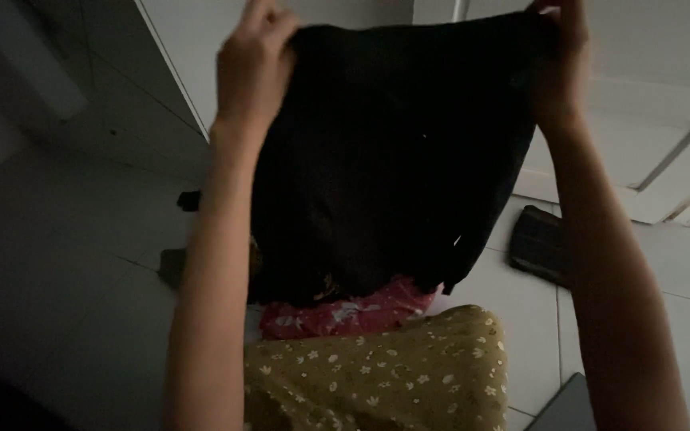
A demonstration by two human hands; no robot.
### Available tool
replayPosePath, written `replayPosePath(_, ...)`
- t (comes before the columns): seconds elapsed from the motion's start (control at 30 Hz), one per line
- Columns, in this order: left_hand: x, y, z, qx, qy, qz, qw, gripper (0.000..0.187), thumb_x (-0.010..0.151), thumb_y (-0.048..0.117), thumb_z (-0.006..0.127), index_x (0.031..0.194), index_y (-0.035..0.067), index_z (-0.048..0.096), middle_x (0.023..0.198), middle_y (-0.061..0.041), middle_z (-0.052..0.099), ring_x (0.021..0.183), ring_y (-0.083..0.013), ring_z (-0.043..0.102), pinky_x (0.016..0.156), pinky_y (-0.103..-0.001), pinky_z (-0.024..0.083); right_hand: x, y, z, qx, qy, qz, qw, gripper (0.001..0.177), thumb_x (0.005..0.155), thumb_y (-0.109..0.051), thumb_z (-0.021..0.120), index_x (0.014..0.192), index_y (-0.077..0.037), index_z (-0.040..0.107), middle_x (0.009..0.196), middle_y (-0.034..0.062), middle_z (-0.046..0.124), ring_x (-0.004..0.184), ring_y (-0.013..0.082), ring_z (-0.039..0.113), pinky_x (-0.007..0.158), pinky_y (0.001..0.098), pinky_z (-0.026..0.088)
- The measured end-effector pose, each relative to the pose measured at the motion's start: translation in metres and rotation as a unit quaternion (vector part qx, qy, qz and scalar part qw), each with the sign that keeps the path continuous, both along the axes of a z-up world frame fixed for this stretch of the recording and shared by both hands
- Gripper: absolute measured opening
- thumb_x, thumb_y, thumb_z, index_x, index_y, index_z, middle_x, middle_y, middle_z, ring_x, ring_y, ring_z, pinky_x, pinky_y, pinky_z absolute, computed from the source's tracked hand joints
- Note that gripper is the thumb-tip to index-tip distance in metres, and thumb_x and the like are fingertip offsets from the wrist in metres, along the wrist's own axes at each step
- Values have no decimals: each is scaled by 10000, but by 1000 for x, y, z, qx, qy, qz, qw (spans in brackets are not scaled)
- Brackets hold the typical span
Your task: The person sits on the floor and folds a black garment by hand, smoothing and aligning it into a compact rectangle. The folded item is placed on the floor beside a pile of other clothes.
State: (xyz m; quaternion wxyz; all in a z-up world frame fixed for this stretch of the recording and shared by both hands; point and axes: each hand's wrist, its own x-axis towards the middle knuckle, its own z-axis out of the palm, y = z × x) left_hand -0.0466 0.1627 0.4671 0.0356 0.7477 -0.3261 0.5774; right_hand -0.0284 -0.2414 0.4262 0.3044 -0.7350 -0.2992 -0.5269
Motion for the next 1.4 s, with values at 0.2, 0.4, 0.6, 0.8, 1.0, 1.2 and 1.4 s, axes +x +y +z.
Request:
replayPosePath(0.2,-18,29,9,-21,216,-195,957,174,971,-143,718,1076,-10,681,978,-161,699,866,-250,671,714,-354,546,3,-22,-18,17,142,86,986,490,702,141,431,1126,-9,624,1083,103,633,985,175,528,838,296,494)
replayPosePath(0.4,-24,52,-9,-49,588,-89,802,113,920,200,774,957,97,800,777,-5,732,582,-83,575,499,-237,394,-27,-38,-19,-117,467,285,829,356,779,-38,734,1130,2,686,1065,122,745,898,207,748,813,288,627)
replayPosePath(0.6,-15,75,-17,-5,593,-279,756,539,1029,414,527,569,194,354,542,106,254,452,-37,218,434,-250,159,-45,-46,-6,-123,403,323,847,397,650,-125,860,994,1,706,929,75,763,764,119,758,627,218,657)
replayPosePath(0.8,0,74,-41,45,518,-234,822,132,968,91,633,1059,43,716,963,-80,738,831,-169,701,748,-291,567,-40,-17,-26,-159,471,162,852,198,917,-137,702,759,-51,622,694,-37,475,609,67,436,483,251,372)
replayPosePath(1.0,5,79,-123,112,736,-250,619,284,800,128,821,1082,107,804,1066,-20,827,956,-107,765,881,-270,608,-57,5,-97,-252,542,384,704,211,923,-224,672,958,-42,773,850,15,808,771,107,755,686,278,630)
replayPosePath(1.2,21,71,-164,142,836,-309,430,210,920,201,674,1064,72,755,1017,-57,783,869,-169,743,773,-308,601,-30,-22,-163,-328,631,358,605,251,1010,-283,596,1053,-64,710,769,-25,621,702,84,551,587,268,484)
replayPosePath(1.4,69,64,-191,69,864,-104,489,408,865,349,701,1204,127,750,1228,-12,789,1084,-116,751,996,-276,546,18,-19,-170,-214,766,109,596,306,918,-257,648,1123,-113,823,1054,-15,879,969,97,801,888,255,636)
